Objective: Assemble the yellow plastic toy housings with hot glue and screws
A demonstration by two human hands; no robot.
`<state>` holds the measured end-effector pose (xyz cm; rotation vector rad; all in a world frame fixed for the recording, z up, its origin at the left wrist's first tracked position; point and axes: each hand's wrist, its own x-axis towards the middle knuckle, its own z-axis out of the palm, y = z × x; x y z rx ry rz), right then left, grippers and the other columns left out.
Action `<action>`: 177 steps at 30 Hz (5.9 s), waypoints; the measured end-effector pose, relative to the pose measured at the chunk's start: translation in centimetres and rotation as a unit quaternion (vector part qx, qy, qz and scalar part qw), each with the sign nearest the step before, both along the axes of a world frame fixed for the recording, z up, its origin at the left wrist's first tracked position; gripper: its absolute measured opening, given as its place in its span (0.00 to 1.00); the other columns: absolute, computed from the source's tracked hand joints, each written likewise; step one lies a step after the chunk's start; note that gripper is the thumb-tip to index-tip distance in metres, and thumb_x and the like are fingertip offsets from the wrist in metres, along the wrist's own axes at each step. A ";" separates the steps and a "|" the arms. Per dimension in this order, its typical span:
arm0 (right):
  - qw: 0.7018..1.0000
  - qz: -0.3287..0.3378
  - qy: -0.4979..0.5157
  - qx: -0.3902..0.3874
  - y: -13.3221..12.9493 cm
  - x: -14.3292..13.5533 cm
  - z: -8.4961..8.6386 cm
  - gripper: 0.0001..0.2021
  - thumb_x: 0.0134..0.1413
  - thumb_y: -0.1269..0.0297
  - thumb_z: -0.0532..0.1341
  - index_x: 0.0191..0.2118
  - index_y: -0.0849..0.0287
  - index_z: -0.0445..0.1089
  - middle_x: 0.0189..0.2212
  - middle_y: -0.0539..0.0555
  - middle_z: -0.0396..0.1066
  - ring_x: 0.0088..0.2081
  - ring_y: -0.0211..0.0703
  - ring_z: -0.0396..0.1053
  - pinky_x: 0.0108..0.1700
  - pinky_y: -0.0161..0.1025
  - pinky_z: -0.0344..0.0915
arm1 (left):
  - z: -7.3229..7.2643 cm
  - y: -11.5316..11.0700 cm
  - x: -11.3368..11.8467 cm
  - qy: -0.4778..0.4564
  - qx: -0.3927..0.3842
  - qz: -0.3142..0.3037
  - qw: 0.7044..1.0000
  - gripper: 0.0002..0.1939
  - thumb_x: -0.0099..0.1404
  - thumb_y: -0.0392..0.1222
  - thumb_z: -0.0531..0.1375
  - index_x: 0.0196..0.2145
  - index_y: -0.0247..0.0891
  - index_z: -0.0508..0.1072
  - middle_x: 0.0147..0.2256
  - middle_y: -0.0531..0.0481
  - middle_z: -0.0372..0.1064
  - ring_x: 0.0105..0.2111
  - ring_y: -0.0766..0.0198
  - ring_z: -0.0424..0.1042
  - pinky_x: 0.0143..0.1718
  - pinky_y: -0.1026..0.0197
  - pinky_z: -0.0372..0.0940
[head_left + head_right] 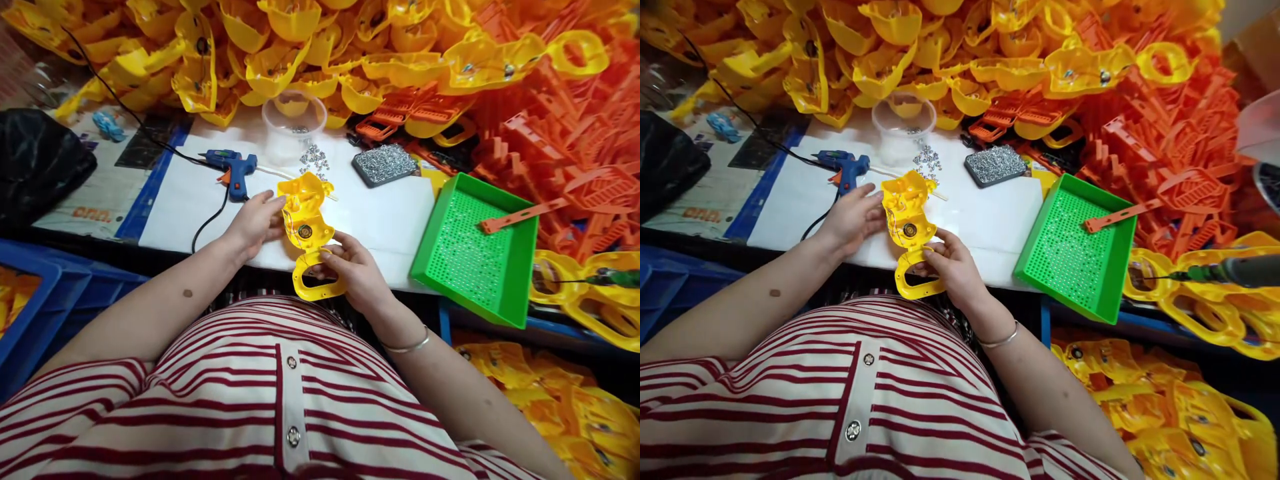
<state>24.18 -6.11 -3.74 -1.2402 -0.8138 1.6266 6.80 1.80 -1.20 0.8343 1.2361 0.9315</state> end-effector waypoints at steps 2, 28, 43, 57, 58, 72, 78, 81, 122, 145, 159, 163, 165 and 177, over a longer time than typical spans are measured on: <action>0.997 0.015 -0.069 0.003 -0.2 0.0 0.1 0.26 0.44 0.62 0.68 0.51 0.56 0.63 0.30 0.47 0.73 0.25 0.35 0.70 0.26 0.34 0.67 | 0.0 -0.4 0.3 -0.006 -0.048 -0.020 0.999 0.12 0.64 0.42 0.60 0.45 0.38 0.72 0.39 0.45 0.76 0.40 0.55 0.77 0.46 0.46 0.72; 0.752 -0.060 -0.519 0.402 2.3 -2.2 -0.6 0.07 0.56 0.63 0.64 0.41 0.53 0.77 0.56 0.60 0.67 0.58 0.53 0.67 0.58 0.56 0.66 | -2.1 -1.9 -1.1 -0.303 -0.031 -0.159 0.939 0.27 0.46 0.53 0.73 0.43 0.39 0.78 0.46 0.43 0.77 0.59 0.42 0.67 0.59 0.45 0.65; 0.946 -0.123 -0.235 0.188 3.1 -2.4 1.7 0.08 0.47 0.60 0.69 0.30 0.57 0.72 0.33 0.52 0.74 0.37 0.40 0.71 0.42 0.41 0.70 | -1.4 -2.1 0.0 -0.354 -0.083 -0.084 0.928 0.12 0.58 0.43 0.67 0.39 0.36 0.77 0.33 0.49 0.78 0.31 0.62 0.76 0.34 0.62 0.71; 0.947 -0.129 0.262 -0.132 1.2 -2.0 2.9 0.04 0.57 0.71 0.62 0.32 0.60 0.67 0.18 0.44 0.70 0.18 0.26 0.65 0.21 0.21 0.64 | 0.1 -2.9 1.1 -0.277 -0.118 -0.050 0.952 0.13 0.65 0.48 0.62 0.41 0.36 0.74 0.28 0.51 0.73 0.23 0.66 0.70 0.29 0.62 0.68; 0.943 -0.131 0.272 -0.143 1.1 -2.1 2.7 0.04 0.60 0.68 0.60 0.33 0.61 0.67 0.19 0.46 0.71 0.18 0.26 0.66 0.22 0.21 0.65 | 0.1 -2.9 1.1 -0.284 -0.119 -0.054 0.950 0.13 0.65 0.49 0.61 0.41 0.36 0.74 0.29 0.51 0.73 0.24 0.65 0.71 0.30 0.61 0.69; 0.980 -0.169 -0.083 0.058 -0.8 -1.3 0.9 0.11 0.50 0.60 0.68 0.32 0.57 0.65 0.23 0.44 0.65 0.20 0.30 0.63 0.22 0.30 0.62 | -0.1 -3.2 1.2 -0.273 -0.108 -0.030 0.955 0.12 0.64 0.48 0.63 0.40 0.36 0.75 0.28 0.51 0.74 0.26 0.65 0.72 0.29 0.63 0.68; 0.848 -0.003 -0.468 0.250 -2.0 -0.9 -0.1 0.04 0.57 0.67 0.61 0.38 0.60 0.70 0.39 0.56 0.69 0.29 0.34 0.65 0.34 0.37 0.67 | 0.3 -3.2 1.3 -0.266 -0.101 -0.034 0.958 0.14 0.65 0.49 0.62 0.43 0.37 0.74 0.32 0.51 0.76 0.29 0.64 0.74 0.35 0.62 0.69; 0.776 0.104 -0.564 0.262 -1.6 -1.0 -0.1 0.09 0.60 0.63 0.60 0.42 0.62 0.71 0.41 0.61 0.70 0.35 0.42 0.68 0.38 0.41 0.67 | 0.4 -3.2 1.2 -0.263 -0.103 -0.034 0.959 0.14 0.66 0.49 0.62 0.43 0.36 0.74 0.33 0.50 0.76 0.31 0.63 0.75 0.39 0.61 0.70; 0.936 -0.073 -0.255 0.232 2.5 -4.9 0.1 0.02 0.51 0.67 0.68 0.33 0.56 0.79 0.31 0.50 0.68 0.33 0.36 0.65 0.42 0.37 0.67 | -0.7 -3.1 -0.5 -0.290 -0.080 -0.038 0.953 0.20 0.64 0.48 0.62 0.52 0.39 0.74 0.43 0.44 0.78 0.52 0.50 0.75 0.57 0.49 0.66; 0.825 0.062 -0.475 0.300 3.0 -4.3 0.9 0.13 0.62 0.56 0.59 0.45 0.53 0.79 0.36 0.55 0.70 0.33 0.39 0.65 0.34 0.38 0.63 | -1.5 -2.7 -1.5 -0.302 -0.095 -0.039 0.948 0.15 0.63 0.45 0.61 0.45 0.37 0.76 0.40 0.44 0.78 0.49 0.50 0.76 0.56 0.48 0.67; 0.729 0.061 -0.497 0.466 0.8 -3.4 -0.7 0.29 0.68 0.62 0.49 0.70 0.67 0.49 0.60 0.63 0.68 0.62 0.49 0.63 0.61 0.52 0.65 | -1.7 -2.4 -1.3 -0.322 -0.088 -0.022 0.942 0.20 0.67 0.49 0.57 0.51 0.35 0.73 0.47 0.41 0.77 0.58 0.47 0.70 0.62 0.45 0.62; 0.634 0.076 -0.545 0.543 0.8 -3.7 -1.2 0.32 0.68 0.56 0.51 0.67 0.78 0.50 0.56 0.69 0.71 0.60 0.51 0.66 0.60 0.49 0.66 | -1.6 -2.3 -1.6 -0.318 -0.101 -0.041 0.942 0.21 0.70 0.49 0.52 0.49 0.31 0.74 0.46 0.39 0.77 0.59 0.48 0.69 0.64 0.45 0.60; 0.584 0.072 -0.570 0.573 0.7 -3.8 -0.9 0.32 0.68 0.55 0.52 0.64 0.81 0.55 0.54 0.68 0.73 0.58 0.51 0.68 0.60 0.48 0.66 | -1.7 -2.2 -1.7 -0.310 -0.106 -0.047 0.944 0.21 0.70 0.49 0.53 0.49 0.31 0.75 0.47 0.39 0.77 0.59 0.48 0.69 0.64 0.45 0.59; 0.709 -0.131 -0.537 0.437 2.5 0.0 -1.5 0.16 0.62 0.59 0.59 0.52 0.60 0.72 0.48 0.62 0.75 0.49 0.52 0.71 0.52 0.54 0.69 | -1.1 -2.6 -0.5 -0.221 -0.071 -0.135 0.963 0.24 0.65 0.38 0.60 0.59 0.37 0.68 0.51 0.43 0.75 0.45 0.55 0.77 0.47 0.55 0.72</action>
